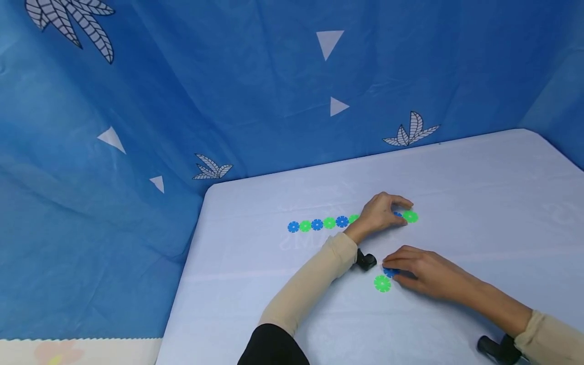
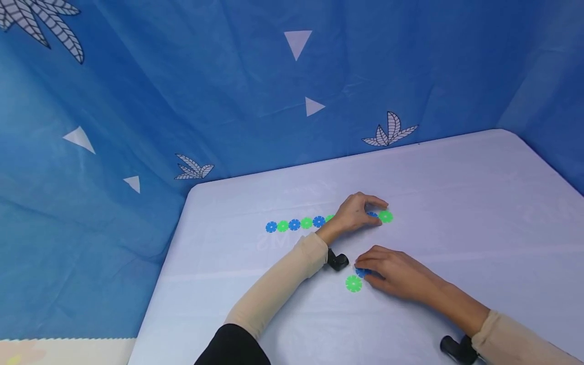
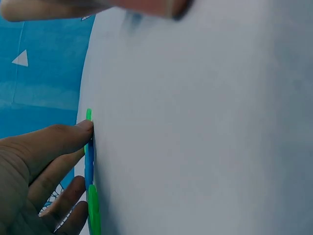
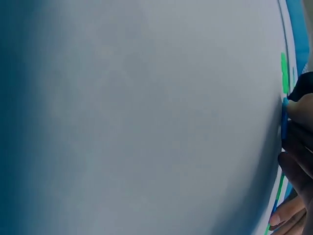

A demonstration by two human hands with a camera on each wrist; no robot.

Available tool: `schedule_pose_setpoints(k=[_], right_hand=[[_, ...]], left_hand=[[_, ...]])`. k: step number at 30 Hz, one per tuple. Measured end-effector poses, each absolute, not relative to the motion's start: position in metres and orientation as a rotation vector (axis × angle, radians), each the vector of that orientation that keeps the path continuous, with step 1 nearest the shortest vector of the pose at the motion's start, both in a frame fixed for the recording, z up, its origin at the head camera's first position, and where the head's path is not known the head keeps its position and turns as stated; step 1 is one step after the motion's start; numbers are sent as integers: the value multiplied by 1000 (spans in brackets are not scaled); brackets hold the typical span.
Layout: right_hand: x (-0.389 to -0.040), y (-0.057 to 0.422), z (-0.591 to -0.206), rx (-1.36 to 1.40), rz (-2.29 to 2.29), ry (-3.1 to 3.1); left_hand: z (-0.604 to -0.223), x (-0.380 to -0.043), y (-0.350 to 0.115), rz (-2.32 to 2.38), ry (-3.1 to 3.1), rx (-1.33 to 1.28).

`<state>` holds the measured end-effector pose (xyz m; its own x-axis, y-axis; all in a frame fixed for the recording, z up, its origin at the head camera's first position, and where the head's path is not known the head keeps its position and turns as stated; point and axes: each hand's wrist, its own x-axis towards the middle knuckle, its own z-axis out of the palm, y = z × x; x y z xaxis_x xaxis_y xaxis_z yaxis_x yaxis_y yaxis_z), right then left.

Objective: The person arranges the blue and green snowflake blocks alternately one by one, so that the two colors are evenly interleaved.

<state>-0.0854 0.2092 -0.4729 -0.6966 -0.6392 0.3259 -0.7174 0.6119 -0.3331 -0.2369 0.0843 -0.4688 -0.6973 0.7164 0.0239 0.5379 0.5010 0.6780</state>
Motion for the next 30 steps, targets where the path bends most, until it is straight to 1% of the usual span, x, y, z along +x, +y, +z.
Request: schedule_pose_setpoints(k=[18, 30], right_hand=[[-83, 209, -474, 1139, 596, -2590], [-85, 220, -473, 970, 633, -2593]], left_hand=[[-472, -236, 88, 956, 2522, 1021], [-468, -233, 89, 911, 2561, 992]])
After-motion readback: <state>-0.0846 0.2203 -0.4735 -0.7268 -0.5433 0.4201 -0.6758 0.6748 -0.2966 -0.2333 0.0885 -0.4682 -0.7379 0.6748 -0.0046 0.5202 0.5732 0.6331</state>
